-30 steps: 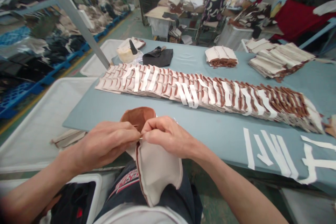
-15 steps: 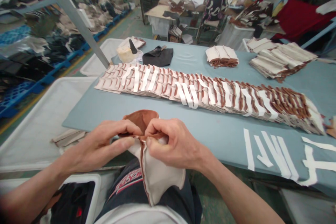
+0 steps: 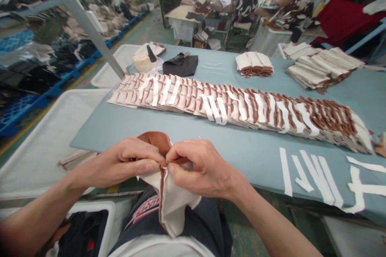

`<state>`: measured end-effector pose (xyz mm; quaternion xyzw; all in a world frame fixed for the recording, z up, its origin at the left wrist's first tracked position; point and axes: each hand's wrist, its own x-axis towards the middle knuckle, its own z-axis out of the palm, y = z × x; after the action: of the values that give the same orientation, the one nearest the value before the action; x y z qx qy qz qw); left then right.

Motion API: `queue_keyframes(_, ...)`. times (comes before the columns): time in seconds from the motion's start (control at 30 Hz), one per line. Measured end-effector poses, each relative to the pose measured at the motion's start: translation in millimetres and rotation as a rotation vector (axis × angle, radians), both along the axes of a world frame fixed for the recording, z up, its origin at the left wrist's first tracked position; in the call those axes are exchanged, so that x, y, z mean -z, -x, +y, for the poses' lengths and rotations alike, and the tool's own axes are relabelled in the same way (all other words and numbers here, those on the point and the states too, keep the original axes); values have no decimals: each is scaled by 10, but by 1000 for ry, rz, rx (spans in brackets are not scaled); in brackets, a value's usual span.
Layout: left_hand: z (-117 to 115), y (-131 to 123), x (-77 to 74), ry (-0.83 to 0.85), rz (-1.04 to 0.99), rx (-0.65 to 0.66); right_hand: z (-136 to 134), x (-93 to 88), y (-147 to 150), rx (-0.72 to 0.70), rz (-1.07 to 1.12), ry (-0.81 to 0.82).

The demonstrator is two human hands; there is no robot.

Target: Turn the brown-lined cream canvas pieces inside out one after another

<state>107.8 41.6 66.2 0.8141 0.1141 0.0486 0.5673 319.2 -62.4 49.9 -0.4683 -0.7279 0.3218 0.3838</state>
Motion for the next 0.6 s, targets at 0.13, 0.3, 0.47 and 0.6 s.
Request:
queue_keyframes(0.13, 60, -6, -40, 179, 108, 46, 20, -28, -75, -75, -31, 10)
queue_keyframes(0.3, 93, -69, -93, 365, 202, 57, 62, -120, -142, -127, -73, 71)
queue_keyframes(0.47, 98, -98, -103, 354, 183, 73, 90, -134, -178, -151, -26, 203)
queue_keyframes(0.6, 103, -72, -56, 292, 192, 91, 93, -104, -196, -206, 29, 215)
